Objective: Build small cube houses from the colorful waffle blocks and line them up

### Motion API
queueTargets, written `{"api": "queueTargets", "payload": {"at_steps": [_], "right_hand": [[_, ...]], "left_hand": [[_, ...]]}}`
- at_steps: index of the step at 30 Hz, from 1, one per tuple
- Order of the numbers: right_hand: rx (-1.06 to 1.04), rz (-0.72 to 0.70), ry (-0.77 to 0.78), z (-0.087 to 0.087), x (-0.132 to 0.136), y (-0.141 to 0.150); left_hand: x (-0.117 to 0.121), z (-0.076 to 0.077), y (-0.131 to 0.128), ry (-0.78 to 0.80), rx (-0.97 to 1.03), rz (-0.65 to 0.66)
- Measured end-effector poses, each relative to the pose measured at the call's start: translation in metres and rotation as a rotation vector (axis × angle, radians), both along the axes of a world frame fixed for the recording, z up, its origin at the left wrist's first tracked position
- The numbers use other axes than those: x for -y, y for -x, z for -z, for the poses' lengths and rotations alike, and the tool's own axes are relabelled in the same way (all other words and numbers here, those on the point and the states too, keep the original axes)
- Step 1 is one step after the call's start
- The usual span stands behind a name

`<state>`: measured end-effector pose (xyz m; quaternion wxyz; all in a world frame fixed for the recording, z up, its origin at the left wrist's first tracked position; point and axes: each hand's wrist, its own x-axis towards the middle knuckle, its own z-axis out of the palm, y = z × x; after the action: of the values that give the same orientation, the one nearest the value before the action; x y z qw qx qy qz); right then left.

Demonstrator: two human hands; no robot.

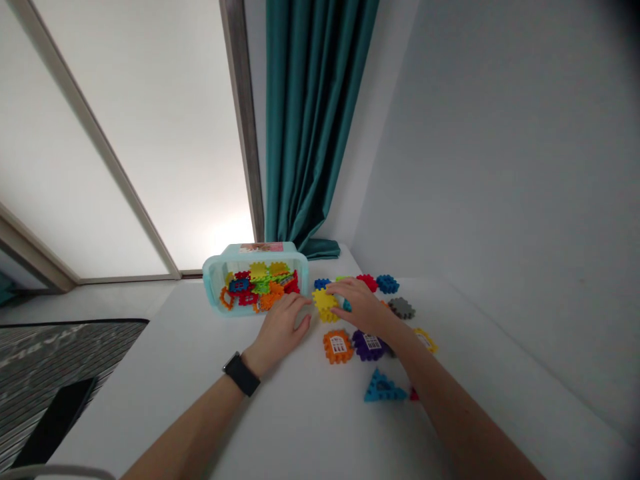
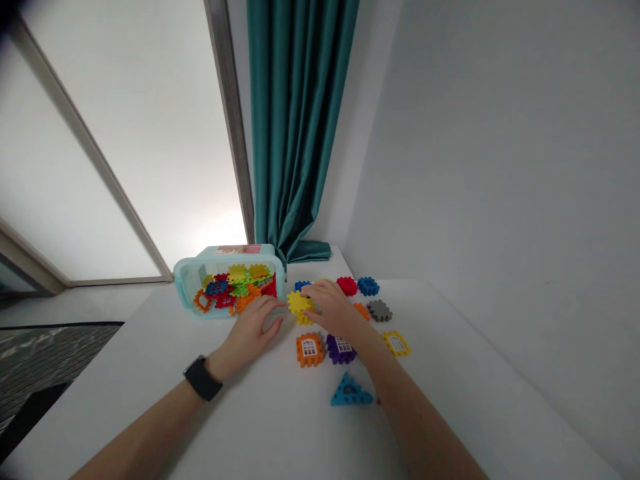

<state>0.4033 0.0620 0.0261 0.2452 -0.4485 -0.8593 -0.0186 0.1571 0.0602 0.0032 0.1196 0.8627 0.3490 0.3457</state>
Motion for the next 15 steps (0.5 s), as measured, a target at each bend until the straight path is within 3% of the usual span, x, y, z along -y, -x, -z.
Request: {"api": "queueTargets", "payload": {"at_steps": [7,15], "right_hand": [[-0.019,-0.002,-0.052,0.001,0.001,-0.006],[-0.001,-0.043,-0.137,-0.015,0.013,0.006]], "left_hand": [[0.001,0.018,-0.009,-0.031,-0.021,-0.035],[-0.003,0.018,-0.012,-0.002,0.058,-0.112]]}}
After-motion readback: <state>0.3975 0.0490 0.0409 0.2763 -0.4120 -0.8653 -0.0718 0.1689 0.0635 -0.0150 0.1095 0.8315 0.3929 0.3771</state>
